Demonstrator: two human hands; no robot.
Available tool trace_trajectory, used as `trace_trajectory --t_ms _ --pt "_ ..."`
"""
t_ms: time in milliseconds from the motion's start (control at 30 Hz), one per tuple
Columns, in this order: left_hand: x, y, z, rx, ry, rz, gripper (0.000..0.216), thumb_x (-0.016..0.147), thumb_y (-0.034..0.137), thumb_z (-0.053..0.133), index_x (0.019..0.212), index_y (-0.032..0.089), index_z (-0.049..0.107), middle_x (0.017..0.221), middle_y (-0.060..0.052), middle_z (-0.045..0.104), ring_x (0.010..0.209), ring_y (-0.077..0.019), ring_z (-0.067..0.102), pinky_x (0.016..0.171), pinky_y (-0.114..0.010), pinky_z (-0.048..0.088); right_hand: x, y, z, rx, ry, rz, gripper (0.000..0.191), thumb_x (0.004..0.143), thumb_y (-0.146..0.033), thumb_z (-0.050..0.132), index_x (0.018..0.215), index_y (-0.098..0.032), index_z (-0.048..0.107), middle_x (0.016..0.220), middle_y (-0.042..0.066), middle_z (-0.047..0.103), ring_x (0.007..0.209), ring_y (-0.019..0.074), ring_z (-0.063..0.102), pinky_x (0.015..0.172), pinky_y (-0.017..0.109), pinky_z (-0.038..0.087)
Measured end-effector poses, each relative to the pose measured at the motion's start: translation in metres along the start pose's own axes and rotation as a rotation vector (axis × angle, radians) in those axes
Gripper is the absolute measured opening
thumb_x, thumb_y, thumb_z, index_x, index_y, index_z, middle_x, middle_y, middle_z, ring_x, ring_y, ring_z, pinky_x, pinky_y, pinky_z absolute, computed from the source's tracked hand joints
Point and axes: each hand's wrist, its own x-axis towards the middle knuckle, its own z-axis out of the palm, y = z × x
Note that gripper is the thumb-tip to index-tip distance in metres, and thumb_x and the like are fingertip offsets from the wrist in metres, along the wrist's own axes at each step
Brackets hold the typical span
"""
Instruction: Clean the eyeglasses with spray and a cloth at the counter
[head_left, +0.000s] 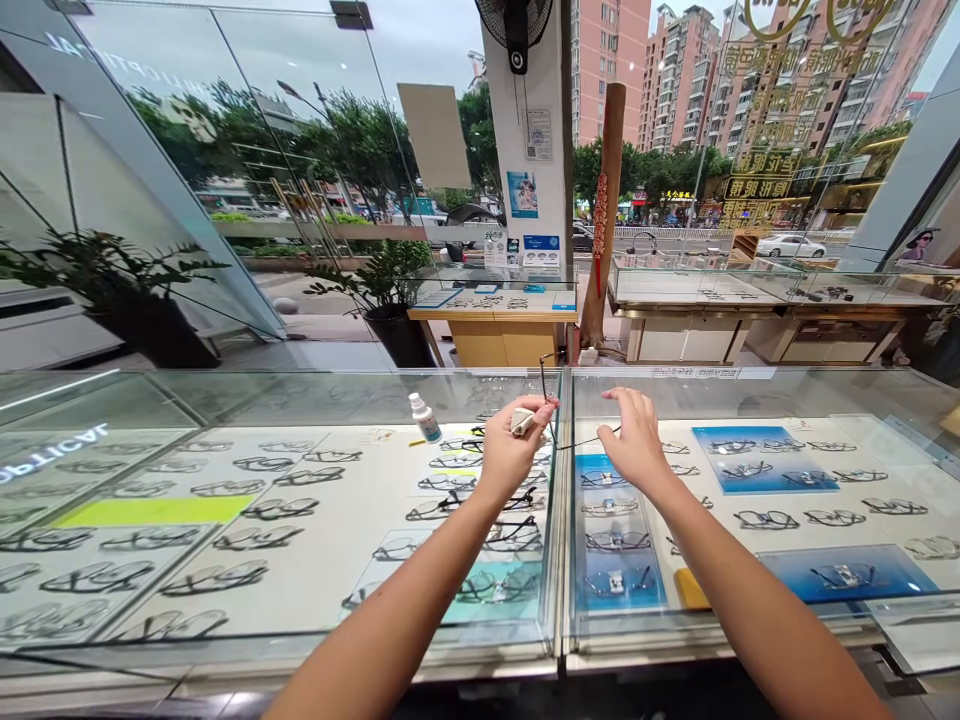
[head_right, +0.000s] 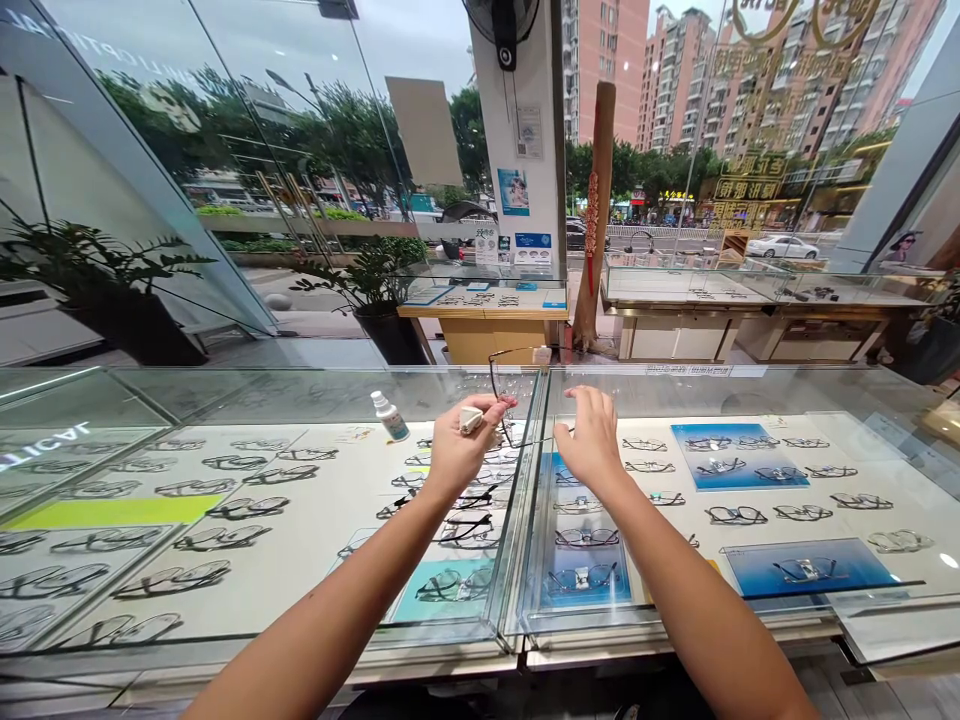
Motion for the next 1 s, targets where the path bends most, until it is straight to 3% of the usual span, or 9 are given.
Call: trace_trajectory --t_ms 167,300,500,700,800,867,933,1000 --pt "0.001 -0.003 -0.001 0.011 -0.164 0.03 0.03 0.086 0.049 0.074 0.08 0.019 0.075 0.116 -0.016 0.079 0.114 -0.0312 0.074 0.101 -0.046 0.055 -0.004 -0.011 -0.003 0.114 -0.053 -0.221 0.034 0.086 -0.028 0.066 0.12 -0.023 0.067 0.129 0.01 0.07 0.128 0.0329 0.055 0.111 0.053 0.043" --pt "0.0 -0.003 -0.001 0.047 -0.239 0.077 0.03 0.087 0.048 0.073 0.083 0.019 0.077 0.132 -0.018 0.073 0.131 -0.0349 0.066 0.11 -0.05 0.05 -0.007 -0.011 0.002 0.154 -0.14 -0.286 0.035 0.088 -0.036 0.072 0.122 -0.025 0.071 0.129 0.01 0.072 0.128 0.033 0.057 0.108 0.053 0.044" --pt "0.0 0.001 -0.003 0.053 -0.327 0.086 0.034 0.091 0.051 0.071 0.085 0.018 0.078 0.138 -0.021 0.07 0.138 -0.0371 0.06 0.112 -0.052 0.049 -0.009 -0.005 0.013 0.215 -0.057 -0.349 0.027 0.089 -0.033 0.073 0.114 -0.024 0.076 0.13 0.012 0.072 0.126 0.032 0.061 0.108 0.053 0.046" --pt "0.0 0.002 -0.002 0.012 -0.338 0.135 0.04 0.092 0.056 0.069 0.085 0.018 0.08 0.133 -0.02 0.072 0.135 -0.0351 0.063 0.108 -0.048 0.052 -0.012 -0.009 0.017 0.367 -0.022 -0.369 0.021 0.092 -0.031 0.071 0.11 -0.023 0.074 0.115 0.01 0.079 0.116 0.0281 0.068 0.104 0.048 0.054" --pt "0.0 0.004 0.0 0.014 -0.279 0.173 0.044 0.094 0.06 0.065 0.091 0.019 0.081 0.128 -0.018 0.074 0.13 -0.032 0.065 0.108 -0.046 0.051 -0.011 -0.011 0.013 0.4 -0.009 -0.32 0.021 0.093 -0.031 0.068 0.111 -0.023 0.074 0.115 0.01 0.079 0.115 0.0272 0.07 0.103 0.048 0.055" --pt "0.002 0.004 0.0 0.015 -0.177 0.165 0.046 0.093 0.063 0.065 0.094 0.019 0.079 0.123 -0.016 0.075 0.117 -0.0282 0.07 0.101 -0.041 0.054 -0.01 -0.01 0.01 0.414 0.01 -0.28 0.022 0.093 -0.031 0.067 0.113 -0.023 0.074 0.117 0.011 0.079 0.116 0.027 0.07 0.104 0.048 0.055" --pt "0.008 0.003 -0.004 -0.009 -0.022 0.098 0.052 0.09 0.069 0.066 0.087 0.018 0.076 0.095 -0.011 0.076 0.083 -0.0205 0.072 0.076 -0.032 0.056 -0.008 -0.009 0.006 0.421 0.03 -0.246 0.023 0.093 -0.032 0.067 0.113 -0.024 0.074 0.119 0.01 0.079 0.117 0.0271 0.07 0.107 0.049 0.054" --pt "0.019 0.0 -0.015 -0.071 0.155 0.042 0.063 0.087 0.078 0.061 0.07 0.018 0.067 0.063 -0.003 0.06 0.052 -0.0124 0.053 0.05 -0.025 0.041 -0.006 -0.007 0.003 0.422 0.047 -0.221 0.022 0.093 -0.033 0.067 0.112 -0.024 0.074 0.12 0.009 0.079 0.117 0.0276 0.07 0.107 0.05 0.053"
